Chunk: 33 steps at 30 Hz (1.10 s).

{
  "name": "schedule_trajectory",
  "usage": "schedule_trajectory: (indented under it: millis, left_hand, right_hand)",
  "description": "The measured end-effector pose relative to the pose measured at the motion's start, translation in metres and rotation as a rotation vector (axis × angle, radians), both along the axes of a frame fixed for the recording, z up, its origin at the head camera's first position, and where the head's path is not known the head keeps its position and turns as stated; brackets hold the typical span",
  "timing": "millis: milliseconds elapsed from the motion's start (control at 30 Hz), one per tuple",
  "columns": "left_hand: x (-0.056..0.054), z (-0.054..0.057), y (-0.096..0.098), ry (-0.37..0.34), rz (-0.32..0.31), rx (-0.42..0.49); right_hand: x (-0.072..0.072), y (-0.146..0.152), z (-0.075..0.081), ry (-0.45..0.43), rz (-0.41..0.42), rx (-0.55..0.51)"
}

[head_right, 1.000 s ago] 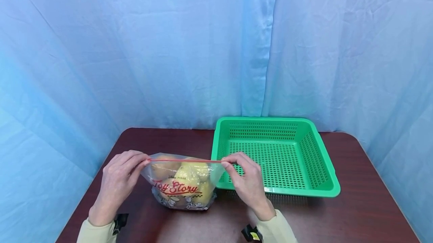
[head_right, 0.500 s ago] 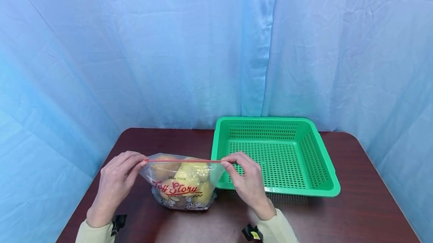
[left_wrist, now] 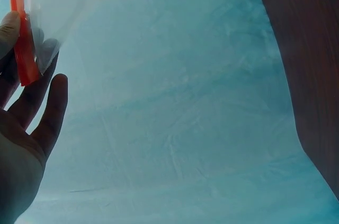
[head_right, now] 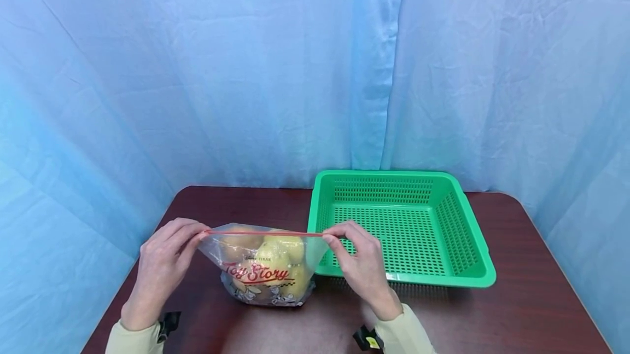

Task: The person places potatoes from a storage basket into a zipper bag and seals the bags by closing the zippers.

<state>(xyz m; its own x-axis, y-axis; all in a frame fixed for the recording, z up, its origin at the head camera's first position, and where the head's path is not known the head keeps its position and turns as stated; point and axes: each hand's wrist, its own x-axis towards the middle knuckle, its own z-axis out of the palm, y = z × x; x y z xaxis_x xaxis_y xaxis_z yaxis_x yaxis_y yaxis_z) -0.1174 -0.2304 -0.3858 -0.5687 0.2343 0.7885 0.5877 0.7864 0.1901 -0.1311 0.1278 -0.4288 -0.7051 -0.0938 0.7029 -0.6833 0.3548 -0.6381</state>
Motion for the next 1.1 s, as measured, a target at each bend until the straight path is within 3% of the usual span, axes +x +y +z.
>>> schedule_trajectory:
  millis: [467,800,1100]
  left_hand:
    - [0.002,0.001,-0.009,0.006,0.015,0.003]
    - [0.001,-0.001,-0.015,0.051,0.004,0.043]
    - [0.002,-0.003,-0.020,0.030,-0.001,0.049]
  right_hand:
    - [-0.001,-0.001,0.001,-0.002,-0.004,0.000]
    - [0.000,0.000,-0.001,-0.030,-0.007,-0.009]
    - [0.001,-0.001,0.001,-0.022,-0.014,-0.007]
